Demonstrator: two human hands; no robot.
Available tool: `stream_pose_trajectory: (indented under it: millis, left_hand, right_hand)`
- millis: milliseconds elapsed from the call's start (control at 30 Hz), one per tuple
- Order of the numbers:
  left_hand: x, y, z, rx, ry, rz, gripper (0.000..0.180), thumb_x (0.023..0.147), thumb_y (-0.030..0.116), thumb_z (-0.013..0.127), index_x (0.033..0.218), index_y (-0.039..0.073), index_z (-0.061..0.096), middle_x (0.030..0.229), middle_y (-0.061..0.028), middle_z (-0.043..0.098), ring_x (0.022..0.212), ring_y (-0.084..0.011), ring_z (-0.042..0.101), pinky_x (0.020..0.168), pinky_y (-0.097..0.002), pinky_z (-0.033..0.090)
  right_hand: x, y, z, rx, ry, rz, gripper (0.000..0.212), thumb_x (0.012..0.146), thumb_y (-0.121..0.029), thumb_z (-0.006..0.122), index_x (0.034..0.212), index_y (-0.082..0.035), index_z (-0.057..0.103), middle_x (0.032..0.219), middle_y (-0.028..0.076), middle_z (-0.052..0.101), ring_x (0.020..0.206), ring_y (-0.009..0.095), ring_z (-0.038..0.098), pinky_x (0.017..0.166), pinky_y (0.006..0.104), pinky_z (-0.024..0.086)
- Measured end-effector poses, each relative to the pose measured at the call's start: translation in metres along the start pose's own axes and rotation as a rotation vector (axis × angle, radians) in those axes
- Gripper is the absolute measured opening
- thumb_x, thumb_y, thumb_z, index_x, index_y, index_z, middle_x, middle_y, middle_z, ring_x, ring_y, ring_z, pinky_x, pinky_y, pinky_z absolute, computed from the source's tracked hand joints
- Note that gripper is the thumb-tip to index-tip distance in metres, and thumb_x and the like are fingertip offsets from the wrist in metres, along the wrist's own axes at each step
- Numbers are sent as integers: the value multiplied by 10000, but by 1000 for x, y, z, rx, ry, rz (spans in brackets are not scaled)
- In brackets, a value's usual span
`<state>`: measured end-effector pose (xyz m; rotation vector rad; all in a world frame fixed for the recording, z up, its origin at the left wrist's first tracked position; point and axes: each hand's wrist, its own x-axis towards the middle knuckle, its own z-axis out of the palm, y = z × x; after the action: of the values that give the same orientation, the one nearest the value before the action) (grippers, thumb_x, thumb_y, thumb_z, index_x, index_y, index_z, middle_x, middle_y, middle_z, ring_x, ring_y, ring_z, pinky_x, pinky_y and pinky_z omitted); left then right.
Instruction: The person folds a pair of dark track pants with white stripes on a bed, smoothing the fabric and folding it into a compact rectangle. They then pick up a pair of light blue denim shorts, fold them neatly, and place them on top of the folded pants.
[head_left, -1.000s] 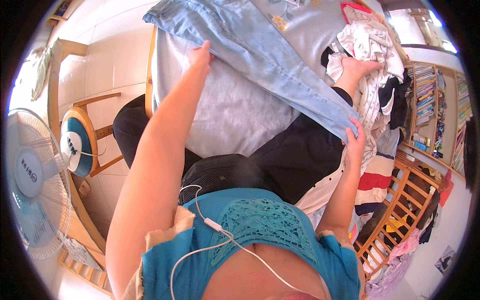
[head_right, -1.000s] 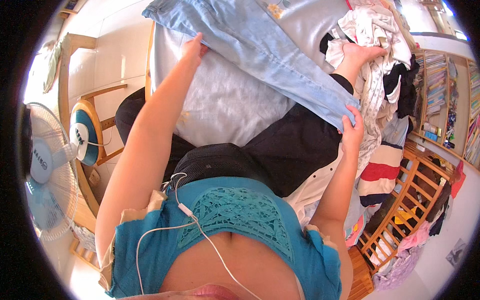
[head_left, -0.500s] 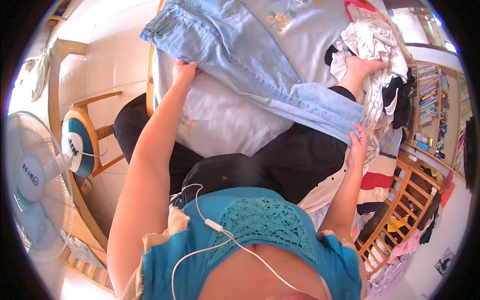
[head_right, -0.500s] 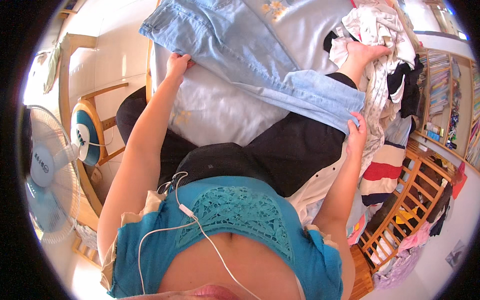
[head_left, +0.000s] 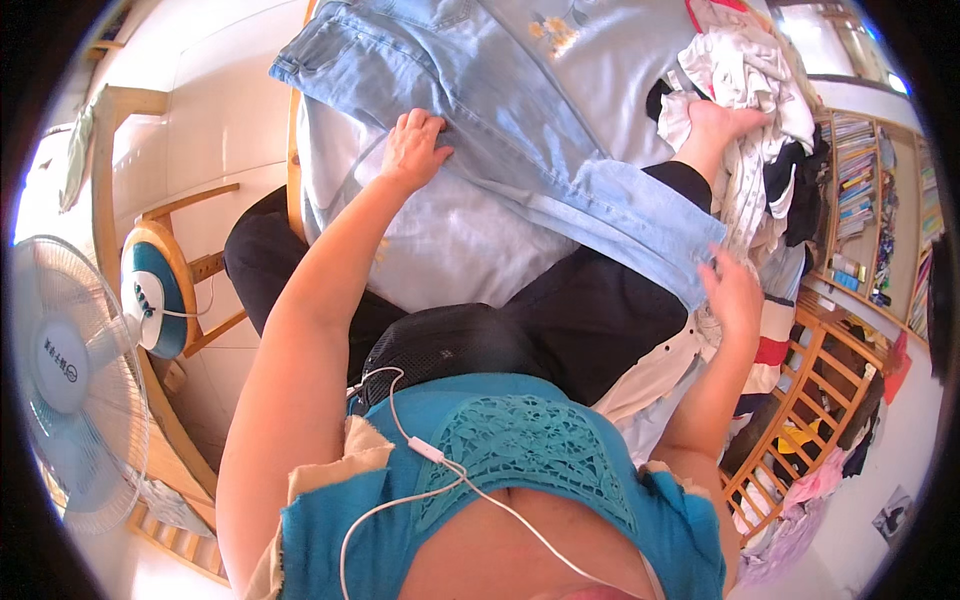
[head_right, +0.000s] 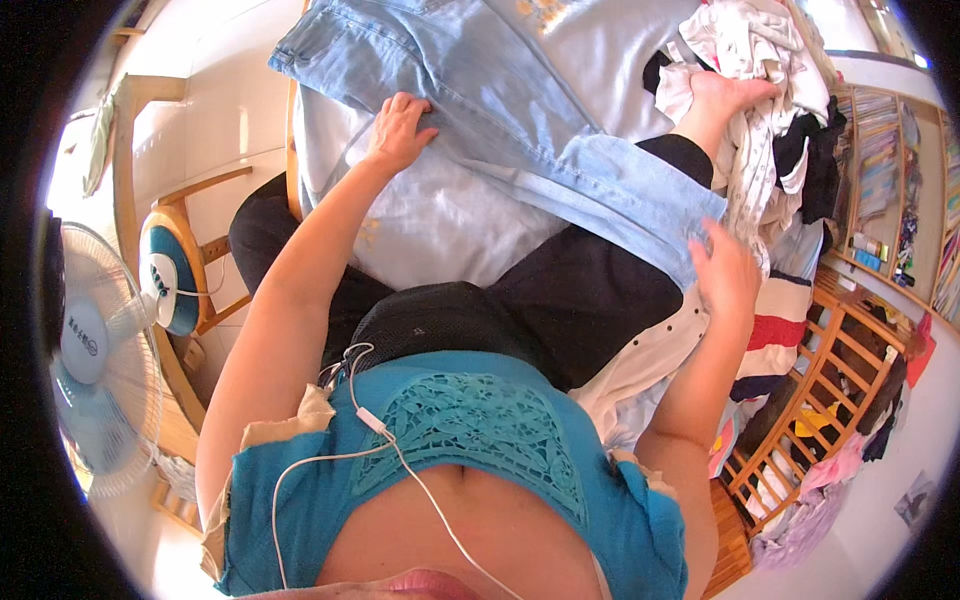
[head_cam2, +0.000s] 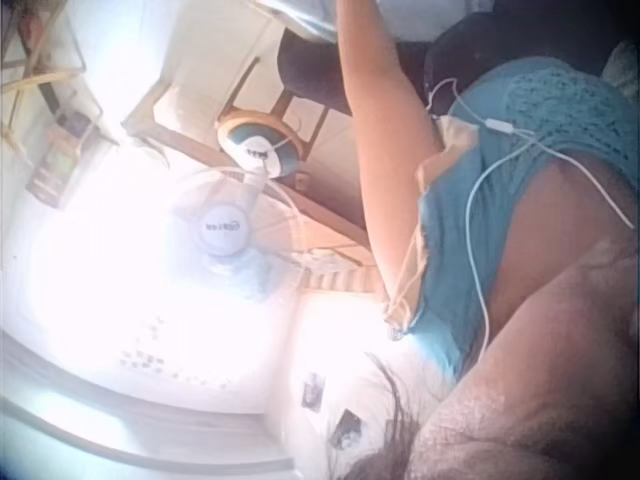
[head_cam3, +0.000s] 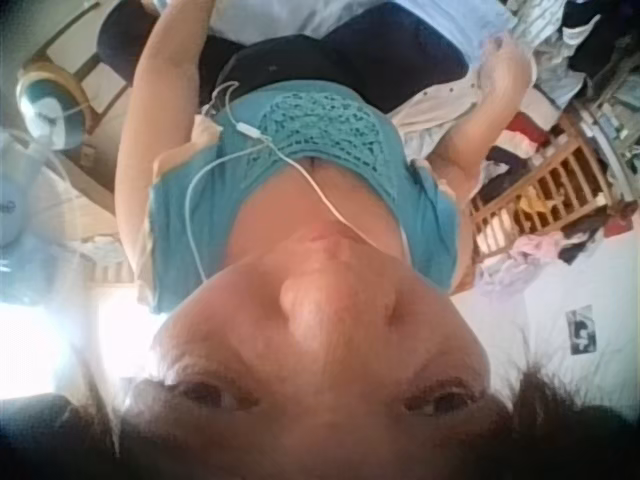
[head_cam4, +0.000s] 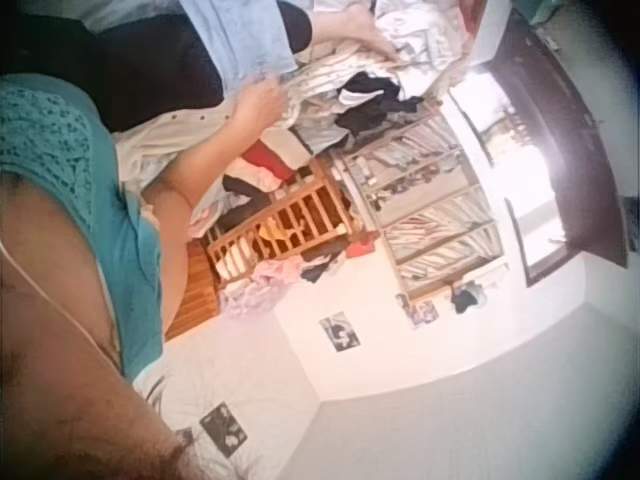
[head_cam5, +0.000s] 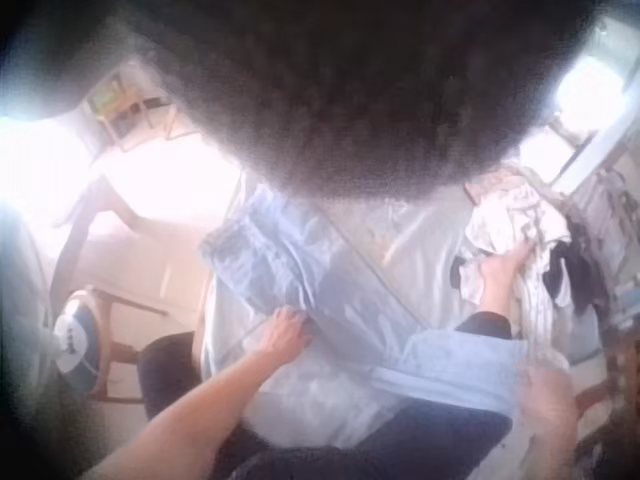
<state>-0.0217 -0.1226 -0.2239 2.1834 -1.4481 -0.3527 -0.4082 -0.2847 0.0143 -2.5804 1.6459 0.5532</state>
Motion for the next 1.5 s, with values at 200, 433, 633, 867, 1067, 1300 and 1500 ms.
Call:
stream_pose_trajectory:
  millis: [200,433,633,867,1067,1300,1500]
  left_hand:
    - [6,-5,1,-52,-23,18,416,676,214,734,1043,112,566,1093,-92,462,1063,-285,438,916,-384,376]
    - [8,-8,-1,-86,-88,-30,436,662,216,750,1032,120,542,1100,-87,444,1073,-290,424,912,-389,369]
    - [4,-12,0,-82,-73,-40,459,658,231,759,1044,126,533,1106,-81,438,1081,-285,417,923,-387,359]
    - [6,-7,-5,-80,-96,-23,433,676,241,744,1037,120,538,1108,-75,443,1082,-281,416,922,-391,360]
    - [31,-35,-19,-162,23,80,463,708,271,715,1103,116,531,1252,-82,420,1165,-307,376,942,-434,343]
    - [39,-42,-40,314,-109,-165,925,673,522,697,1410,182,254,1491,-65,150,1368,-340,87,1022,-628,124]
    - [50,-34,-39,331,-273,-232,1107,587,610,715,1445,197,151,1513,-64,49,1377,-363,13,1009,-672,98]
  right_hand:
    - [157,-119,52,710,234,-530,205,833,-210,569,951,-52,625,817,169,630,797,293,618,689,358,467]
    - [234,-228,120,446,317,-234,217,822,-309,598,904,-110,633,869,109,629,855,271,599,739,390,472]
    - [237,-238,117,296,337,-246,168,852,-285,544,913,-144,610,895,95,620,873,294,596,755,424,468]
    - [254,-217,128,409,180,-3,160,865,-265,511,933,-154,605,886,102,634,881,300,604,725,442,472]
    - [265,-226,122,394,530,-197,196,841,-236,513,973,-118,598,912,119,621,896,314,581,748,432,471]
    - [214,-306,111,297,609,-1047,536,834,-416,544,1311,-215,406,1357,90,396,1241,286,380,996,488,311]
    - [270,-228,140,66,286,-492,674,860,-621,359,1426,-291,200,1509,42,104,1388,230,93,1069,577,62]
